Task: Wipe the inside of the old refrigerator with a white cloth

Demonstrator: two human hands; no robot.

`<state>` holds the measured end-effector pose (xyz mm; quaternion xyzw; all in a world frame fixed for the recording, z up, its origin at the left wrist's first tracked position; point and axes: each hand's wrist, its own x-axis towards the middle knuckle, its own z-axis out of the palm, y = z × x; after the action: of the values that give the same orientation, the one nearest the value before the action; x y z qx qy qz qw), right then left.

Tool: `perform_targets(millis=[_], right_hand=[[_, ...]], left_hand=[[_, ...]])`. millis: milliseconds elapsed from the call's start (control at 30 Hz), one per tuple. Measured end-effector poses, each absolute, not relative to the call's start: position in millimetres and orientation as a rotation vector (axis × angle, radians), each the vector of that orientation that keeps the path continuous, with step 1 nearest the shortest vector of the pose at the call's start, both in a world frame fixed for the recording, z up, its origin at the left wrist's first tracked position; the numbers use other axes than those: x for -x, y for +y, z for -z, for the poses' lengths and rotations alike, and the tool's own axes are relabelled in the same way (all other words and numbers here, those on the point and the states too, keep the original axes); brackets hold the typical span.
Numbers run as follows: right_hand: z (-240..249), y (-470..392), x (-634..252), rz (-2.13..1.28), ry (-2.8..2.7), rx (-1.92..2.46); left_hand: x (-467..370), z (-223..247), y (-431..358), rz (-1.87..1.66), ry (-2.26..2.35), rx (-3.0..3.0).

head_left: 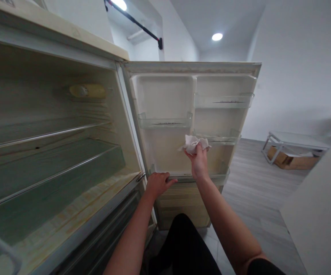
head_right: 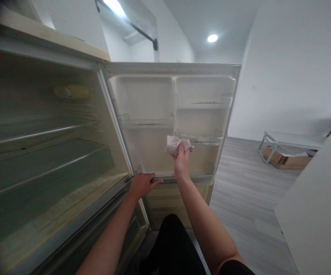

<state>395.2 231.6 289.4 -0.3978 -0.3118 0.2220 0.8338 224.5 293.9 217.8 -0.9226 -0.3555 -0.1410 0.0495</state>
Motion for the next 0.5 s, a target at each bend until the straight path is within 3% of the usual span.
perform_targets(millis=[233, 400, 500], right_hand=[[-272.1, 188.0, -429.2, -0.177, -0.452, 0.833], [-224.9, 151.6, -396.4, -0.274, -0.787, 1.072], [-210.6, 138.3, -366.5, -0.426, -0.969, 1.191]], left_hand=[[-221.4, -214.6, 294.8, 0.587, -1.069, 2.864], [-226.5, -218.5, 245.1, 1.583, -0.820, 2.992], [-223.8, -229.3, 205.5, 1.837, -0.587, 2.972]])
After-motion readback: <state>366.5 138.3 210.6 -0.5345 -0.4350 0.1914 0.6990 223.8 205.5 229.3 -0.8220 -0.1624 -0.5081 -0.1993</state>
